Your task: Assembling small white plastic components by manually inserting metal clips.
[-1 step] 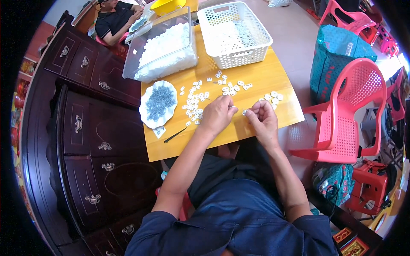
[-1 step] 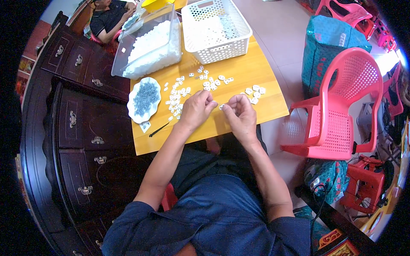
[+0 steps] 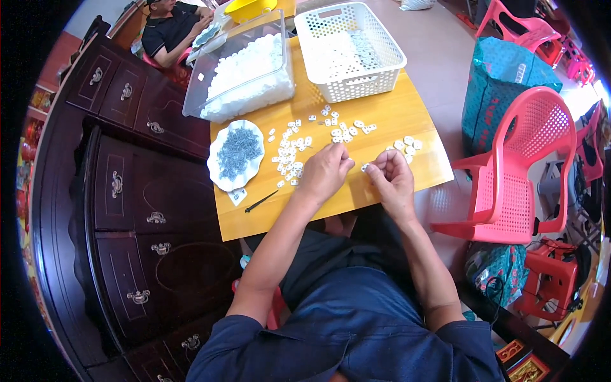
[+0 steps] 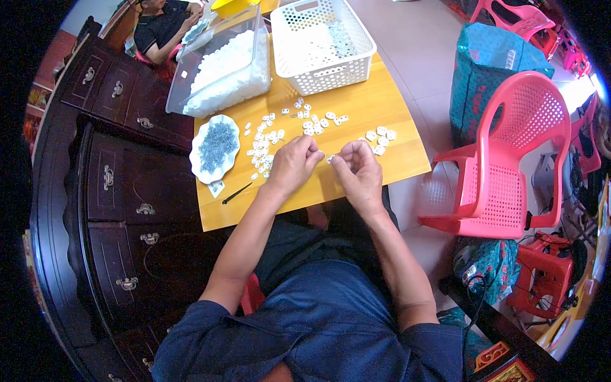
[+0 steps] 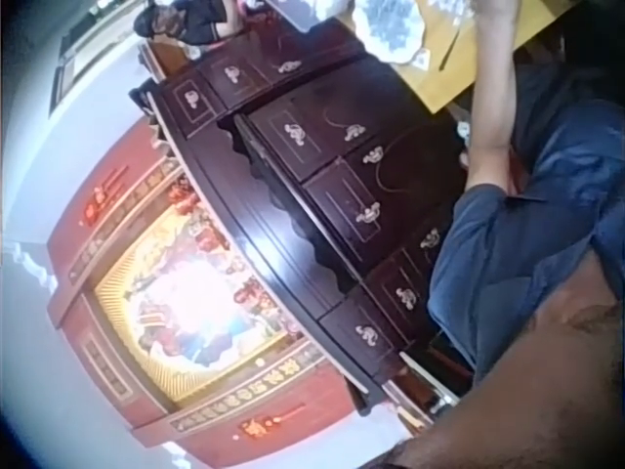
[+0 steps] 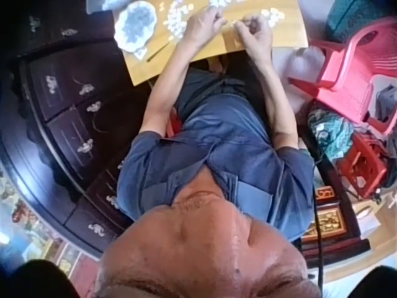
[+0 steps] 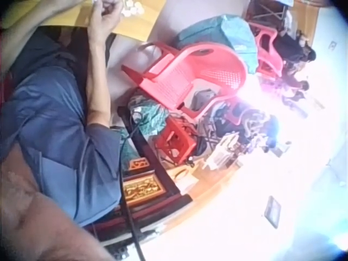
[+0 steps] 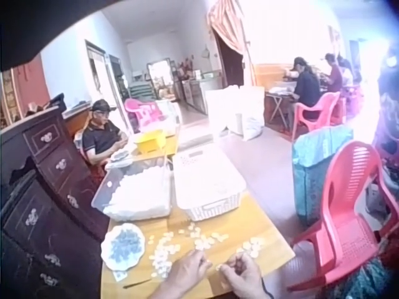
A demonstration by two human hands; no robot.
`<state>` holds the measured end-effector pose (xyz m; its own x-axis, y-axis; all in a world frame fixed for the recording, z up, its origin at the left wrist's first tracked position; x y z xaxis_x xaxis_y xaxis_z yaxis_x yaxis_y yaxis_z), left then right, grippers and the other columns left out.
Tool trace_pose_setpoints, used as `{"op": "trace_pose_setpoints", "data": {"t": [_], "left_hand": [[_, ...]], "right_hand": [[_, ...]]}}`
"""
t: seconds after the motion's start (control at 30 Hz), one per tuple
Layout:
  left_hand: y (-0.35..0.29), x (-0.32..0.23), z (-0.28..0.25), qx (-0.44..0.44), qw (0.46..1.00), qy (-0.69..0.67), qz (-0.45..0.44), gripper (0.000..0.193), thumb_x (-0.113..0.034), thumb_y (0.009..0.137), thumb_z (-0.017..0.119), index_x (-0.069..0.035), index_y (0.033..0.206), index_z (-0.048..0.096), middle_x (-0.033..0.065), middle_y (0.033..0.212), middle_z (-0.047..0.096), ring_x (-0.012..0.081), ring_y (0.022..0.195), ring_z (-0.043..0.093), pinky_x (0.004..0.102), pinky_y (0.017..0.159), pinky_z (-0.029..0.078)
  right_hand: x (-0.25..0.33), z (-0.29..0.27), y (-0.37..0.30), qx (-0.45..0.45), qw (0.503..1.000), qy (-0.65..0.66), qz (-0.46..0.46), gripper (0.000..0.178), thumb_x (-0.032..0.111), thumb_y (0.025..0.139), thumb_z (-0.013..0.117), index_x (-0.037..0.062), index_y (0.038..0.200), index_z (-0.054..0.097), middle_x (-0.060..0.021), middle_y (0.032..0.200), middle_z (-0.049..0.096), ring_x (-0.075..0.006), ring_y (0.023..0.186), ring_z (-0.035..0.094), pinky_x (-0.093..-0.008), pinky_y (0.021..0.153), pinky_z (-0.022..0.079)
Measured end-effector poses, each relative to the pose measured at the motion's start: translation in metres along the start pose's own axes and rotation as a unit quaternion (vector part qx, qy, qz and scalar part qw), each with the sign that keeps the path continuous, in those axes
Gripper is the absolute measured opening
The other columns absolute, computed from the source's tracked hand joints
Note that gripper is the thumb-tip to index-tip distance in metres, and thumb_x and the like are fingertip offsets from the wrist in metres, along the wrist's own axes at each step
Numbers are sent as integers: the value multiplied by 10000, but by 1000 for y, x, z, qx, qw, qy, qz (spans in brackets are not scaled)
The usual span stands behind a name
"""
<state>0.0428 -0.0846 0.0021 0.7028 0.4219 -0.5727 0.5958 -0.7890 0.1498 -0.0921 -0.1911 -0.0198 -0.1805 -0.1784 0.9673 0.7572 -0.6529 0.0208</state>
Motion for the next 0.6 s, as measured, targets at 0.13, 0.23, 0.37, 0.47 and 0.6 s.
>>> {"op": "trace_pose_setpoints", "data": {"t": [0.13,0.23,0.37,0.47,0.6], "left_hand": [[-8,4,3,-44,997,-57,22,161,-98,838,723,-29,908,596,138,800,657,315,708,655,399,661,526],[-13,6,-1,-39,998,-51,28,154,-60,851,696,-23,990,641,117,774,650,228,660,638,340,638,517],[-18,17,1,3,973,-226,-37,188,-54,897,661,-14,1079,682,9,744,622,70,637,554,227,600,462],[-22,17,-1,44,929,-353,-105,174,-77,936,628,-10,1085,688,-38,734,589,30,628,509,195,573,422],[-29,14,-3,45,893,-431,-120,194,-110,974,573,-12,1105,678,-50,701,550,28,598,470,194,541,386]], "right_hand": [[-2,0,1,-13,1000,-5,-12,154,14,915,660,39,990,528,26,812,576,-20,698,533,-181,608,446],[-2,-1,1,-10,1000,-7,-2,153,23,916,661,38,991,529,23,814,582,-25,698,534,-185,611,446],[-4,0,1,13,1000,-23,10,167,46,913,670,33,1005,531,13,823,594,-40,712,545,-202,634,458],[-8,0,1,22,999,-28,22,181,54,908,678,32,1013,532,10,826,600,-46,723,552,-209,645,461],[-6,3,-1,59,996,-43,57,175,11,936,652,54,1021,505,23,857,568,-43,760,560,-183,673,475]]}}
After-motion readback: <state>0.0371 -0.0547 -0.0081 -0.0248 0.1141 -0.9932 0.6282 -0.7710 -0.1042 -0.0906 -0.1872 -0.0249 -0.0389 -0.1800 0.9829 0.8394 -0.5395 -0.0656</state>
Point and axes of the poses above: each hand's wrist, its own y-axis towards the middle knuckle, its own z-axis out of the palm, x = y × z, the point moved 2 cm from there along y, towards the middle knuckle
